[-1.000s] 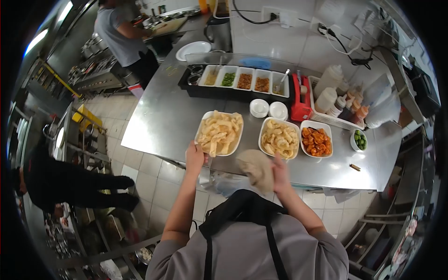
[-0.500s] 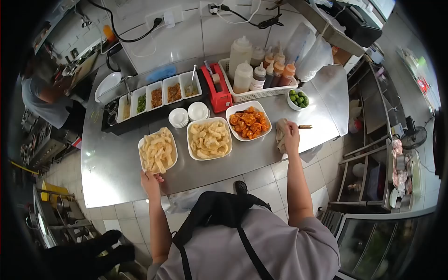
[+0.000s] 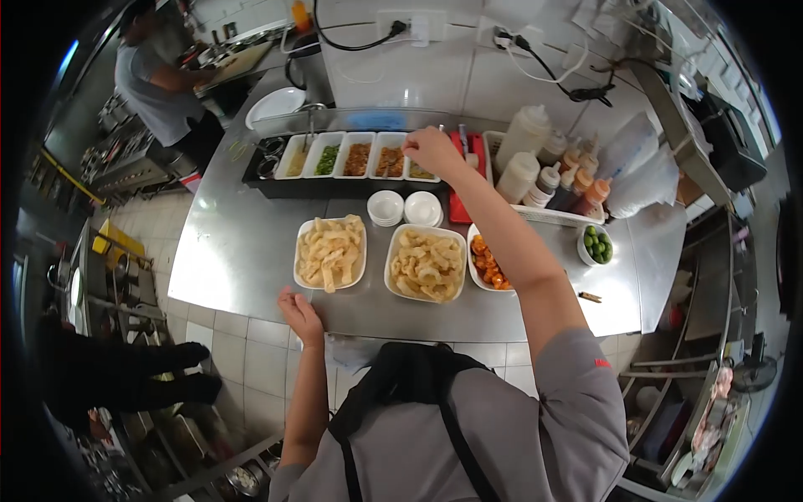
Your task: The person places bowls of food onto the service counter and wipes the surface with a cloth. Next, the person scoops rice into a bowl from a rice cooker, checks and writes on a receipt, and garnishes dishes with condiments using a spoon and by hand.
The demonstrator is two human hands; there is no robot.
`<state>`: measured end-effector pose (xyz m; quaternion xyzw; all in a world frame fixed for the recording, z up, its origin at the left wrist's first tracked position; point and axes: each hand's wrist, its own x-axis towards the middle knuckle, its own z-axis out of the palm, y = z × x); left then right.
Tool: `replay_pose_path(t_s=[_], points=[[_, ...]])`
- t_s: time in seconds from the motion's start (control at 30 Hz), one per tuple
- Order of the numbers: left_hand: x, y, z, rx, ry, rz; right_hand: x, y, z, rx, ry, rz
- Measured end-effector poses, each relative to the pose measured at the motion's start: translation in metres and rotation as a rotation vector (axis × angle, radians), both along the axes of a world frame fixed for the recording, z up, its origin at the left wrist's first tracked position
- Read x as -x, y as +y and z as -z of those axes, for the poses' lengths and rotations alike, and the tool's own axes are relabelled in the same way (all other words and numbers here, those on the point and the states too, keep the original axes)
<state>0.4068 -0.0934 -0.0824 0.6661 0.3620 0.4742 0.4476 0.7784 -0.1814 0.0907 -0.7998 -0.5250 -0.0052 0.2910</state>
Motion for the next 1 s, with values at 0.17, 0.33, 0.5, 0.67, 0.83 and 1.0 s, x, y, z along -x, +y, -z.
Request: replay_pose_path(t_s=[0.17, 0.33, 0.5, 0.67, 0.83, 1.0], points=[[-0.003, 0.000, -0.005, -0.282, 0.192, -0.119, 0.010, 0.077, 0.042, 0.368, -0.075, 0.155], [-0.006, -0.007, -0.017, -0.106, 0.174, -0.119, 0.004, 0.088, 0.036, 0.491, -0.135, 0.115], [-0.003, -0.004, -0.009, -0.124, 0.213, -0.138, -0.008, 0.082, 0.012, 0.435, -0.362, 0.184], [-0.006, -0.005, -0.013, -0.094, 0.201, -0.109, -0.019, 0.066, 0.018, 0.437, -0.402, 0.140], [-0.005, -0.004, -0.010, -0.136, 0.198, -0.091, -0.006, 0.049, 0.021, 0.427, -0.290, 0.125], [-0.006, -0.005, -0.011, -0.140, 0.229, -0.107, -0.017, 0.043, 0.051, 0.263, -0.150, 0.214]])
